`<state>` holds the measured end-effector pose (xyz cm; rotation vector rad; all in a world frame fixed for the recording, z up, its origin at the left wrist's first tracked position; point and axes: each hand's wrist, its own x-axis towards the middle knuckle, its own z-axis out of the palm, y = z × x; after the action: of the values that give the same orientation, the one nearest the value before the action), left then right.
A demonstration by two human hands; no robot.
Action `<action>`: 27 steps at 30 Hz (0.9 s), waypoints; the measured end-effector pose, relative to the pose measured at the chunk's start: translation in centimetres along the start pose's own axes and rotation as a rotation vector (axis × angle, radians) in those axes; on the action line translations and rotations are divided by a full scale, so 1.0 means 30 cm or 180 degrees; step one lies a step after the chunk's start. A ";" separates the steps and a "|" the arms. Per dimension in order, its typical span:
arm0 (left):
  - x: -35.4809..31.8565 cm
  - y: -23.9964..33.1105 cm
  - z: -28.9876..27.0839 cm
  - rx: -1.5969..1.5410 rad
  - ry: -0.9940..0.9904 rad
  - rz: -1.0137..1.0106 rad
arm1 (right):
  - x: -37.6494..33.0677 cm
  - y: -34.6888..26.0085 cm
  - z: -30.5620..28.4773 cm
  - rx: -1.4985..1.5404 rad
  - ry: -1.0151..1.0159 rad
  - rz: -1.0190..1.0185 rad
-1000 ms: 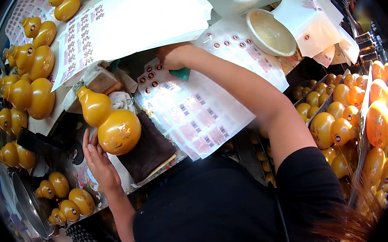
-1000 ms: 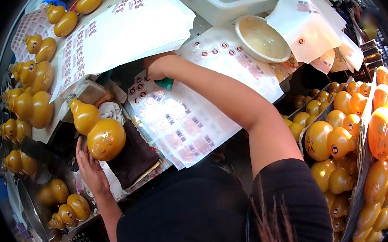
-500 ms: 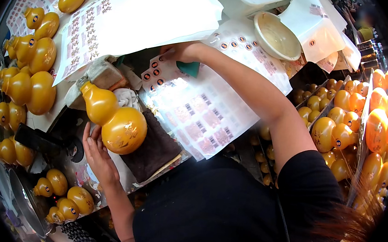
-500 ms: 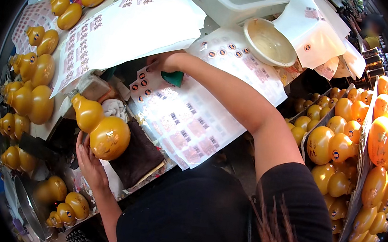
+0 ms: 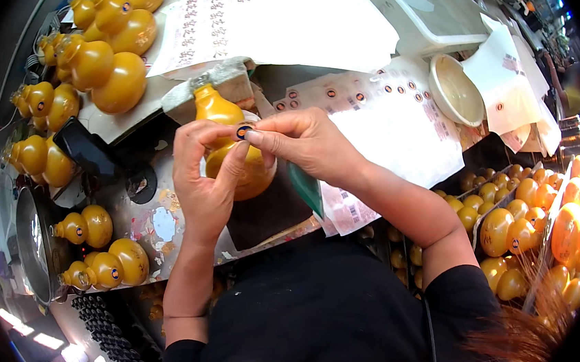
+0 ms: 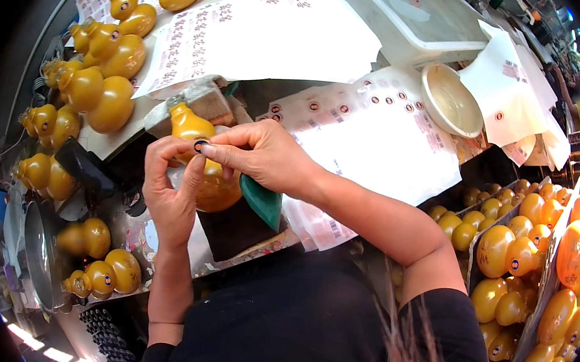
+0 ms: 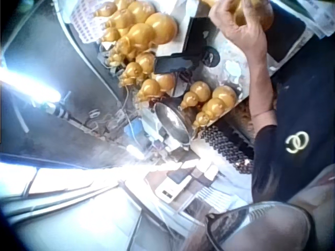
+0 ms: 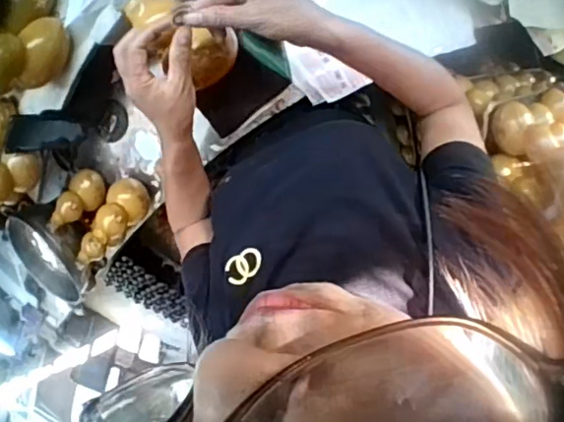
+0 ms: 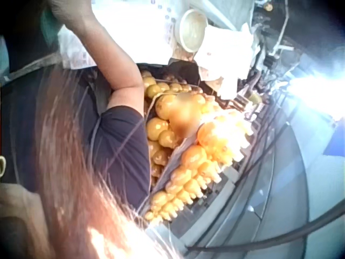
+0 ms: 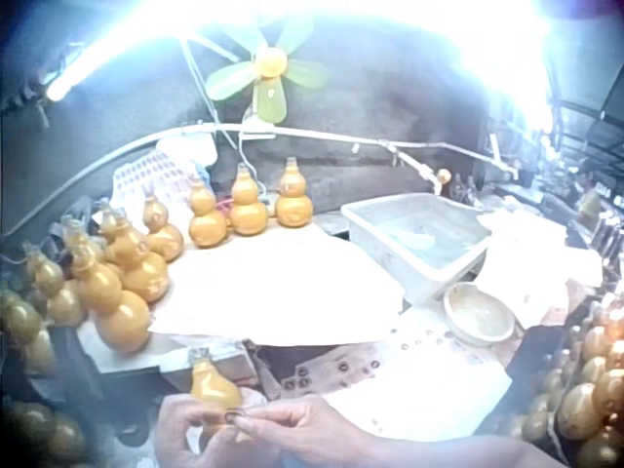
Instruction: The person repeatedly picks up yellow gourd-shaped objects, rubs their surfaces with a green pad, and places them back on a metal tray. The person handles the gourds one at a time, rotating them to cover different areas before returning them to the tray.
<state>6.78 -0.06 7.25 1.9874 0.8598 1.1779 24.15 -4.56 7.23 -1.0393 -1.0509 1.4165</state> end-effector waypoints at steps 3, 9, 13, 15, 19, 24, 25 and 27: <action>-0.010 -0.015 -0.022 -0.0033 0.0112 -0.0020 | 0.009 0.013 0.009 -0.0500 -0.0043 -0.0135; 0.034 -0.012 -0.120 0.0479 -0.0677 0.0279 | 0.049 -0.074 -0.002 -0.1328 -0.0317 -0.0190; 0.050 -0.094 -0.110 -0.1014 -0.0186 -0.0986 | 0.108 -0.011 0.010 -0.0378 -0.0146 -0.0042; 0.034 -0.139 -0.100 -0.1380 -0.0106 -0.1311 | 0.124 -0.014 0.016 -0.0160 0.0213 0.0141; 0.005 -0.198 -0.039 -0.2024 -0.0291 -0.1859 | 0.131 0.023 0.017 -0.0054 0.0414 0.0096; 0.000 -0.228 -0.051 -0.2577 -0.0406 -0.1971 | 0.141 0.047 0.022 -0.0264 0.0285 0.0099; -0.004 -0.232 -0.049 -0.2572 -0.0381 -0.1957 | 0.143 0.057 0.024 -0.0363 0.0296 0.0076; -0.002 -0.243 -0.042 -0.2559 -0.0326 -0.1934 | 0.152 0.054 0.029 -0.0691 0.0356 -0.0103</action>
<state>4.14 4.25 1.86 1.0207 0.7028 0.8520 22.55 -0.19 5.61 -1.2377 -1.1518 1.2229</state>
